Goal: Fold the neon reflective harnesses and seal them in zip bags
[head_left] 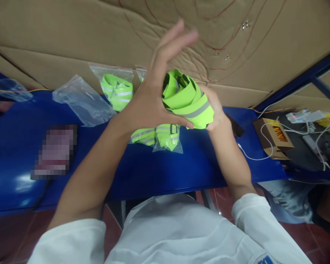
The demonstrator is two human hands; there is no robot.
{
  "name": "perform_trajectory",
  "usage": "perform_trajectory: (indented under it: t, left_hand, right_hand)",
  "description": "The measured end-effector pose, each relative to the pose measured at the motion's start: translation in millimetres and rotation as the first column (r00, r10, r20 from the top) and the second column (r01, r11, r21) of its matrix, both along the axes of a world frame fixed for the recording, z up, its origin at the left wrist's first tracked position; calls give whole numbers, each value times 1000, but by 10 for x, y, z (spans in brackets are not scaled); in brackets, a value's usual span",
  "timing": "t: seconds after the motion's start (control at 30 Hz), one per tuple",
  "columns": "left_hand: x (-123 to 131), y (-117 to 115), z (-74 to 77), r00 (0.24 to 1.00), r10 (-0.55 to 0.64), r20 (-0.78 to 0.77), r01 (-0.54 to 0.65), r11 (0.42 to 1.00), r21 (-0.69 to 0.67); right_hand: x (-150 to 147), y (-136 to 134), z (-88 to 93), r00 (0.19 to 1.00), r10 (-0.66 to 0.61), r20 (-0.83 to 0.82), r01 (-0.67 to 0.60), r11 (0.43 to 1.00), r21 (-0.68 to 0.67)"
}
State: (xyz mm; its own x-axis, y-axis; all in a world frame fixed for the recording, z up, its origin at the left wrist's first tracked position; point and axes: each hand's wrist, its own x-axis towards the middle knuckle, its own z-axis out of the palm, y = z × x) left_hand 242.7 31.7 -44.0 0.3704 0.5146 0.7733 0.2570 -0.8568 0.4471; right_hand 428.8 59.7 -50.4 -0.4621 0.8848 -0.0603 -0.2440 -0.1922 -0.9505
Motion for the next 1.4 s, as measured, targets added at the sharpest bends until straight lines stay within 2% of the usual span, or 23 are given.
perform_trajectory:
  t: [0.07,0.1,0.13,0.23,0.33,0.5,0.63,0.73,0.87,0.97,1.1,1.23,1.33,1.4]
  left_hand:
    - [-47,18,5,999,-37,6,38,996,-82]
    - [-61,29,-5,999,-17,33,21,992,-128]
    - [-66,41,-19,998,26,65,-15,987,-163]
    - [-32,58,-57,979,138,150,-110,978,-179]
    - [35,28,-44,964,174,199,-133,970,-202]
    - [104,-43,13,912,283,297,-230,952,-201]
    - [192,-88,17,889,351,293,-278,924,-263]
    - [257,-106,6,881,334,334,-221,916,-335]
    - [252,-68,-59,890,286,355,-89,872,-481]
    - [205,-19,-135,892,239,385,-5,855,-519]
    - [194,0,-184,914,279,295,-75,830,-552]
    - [224,5,-172,940,244,240,-65,815,-576]
    - [51,62,-227,946,221,235,-26,779,-627]
    - [-261,88,-314,937,246,248,-37,776,-630]
  right_hand:
    - [-79,-8,-73,989,135,-56,-137,990,-37]
    - [-111,-9,-109,983,174,-61,-176,983,-41]
    - [-137,-10,-143,986,158,-49,-160,986,-35]
    - [-190,0,-212,1000,-13,-13,14,997,82]
    - [-201,27,-213,984,-178,14,168,953,253]
    - [-170,49,-184,948,-249,198,119,855,505]
    - [-184,16,-236,895,-395,205,185,749,636]
    - [-202,-3,-262,878,-439,191,213,715,666]
    - [-191,27,-274,911,-393,120,208,693,690]
    - [-163,44,-272,924,-370,98,195,675,712]
    - [-144,-6,-253,930,-361,71,202,662,722]
    - [-175,-20,-298,923,-377,73,213,661,719]
    - [-173,46,-333,903,-421,88,224,634,740]
    - [-109,99,-304,880,-467,80,248,599,761]
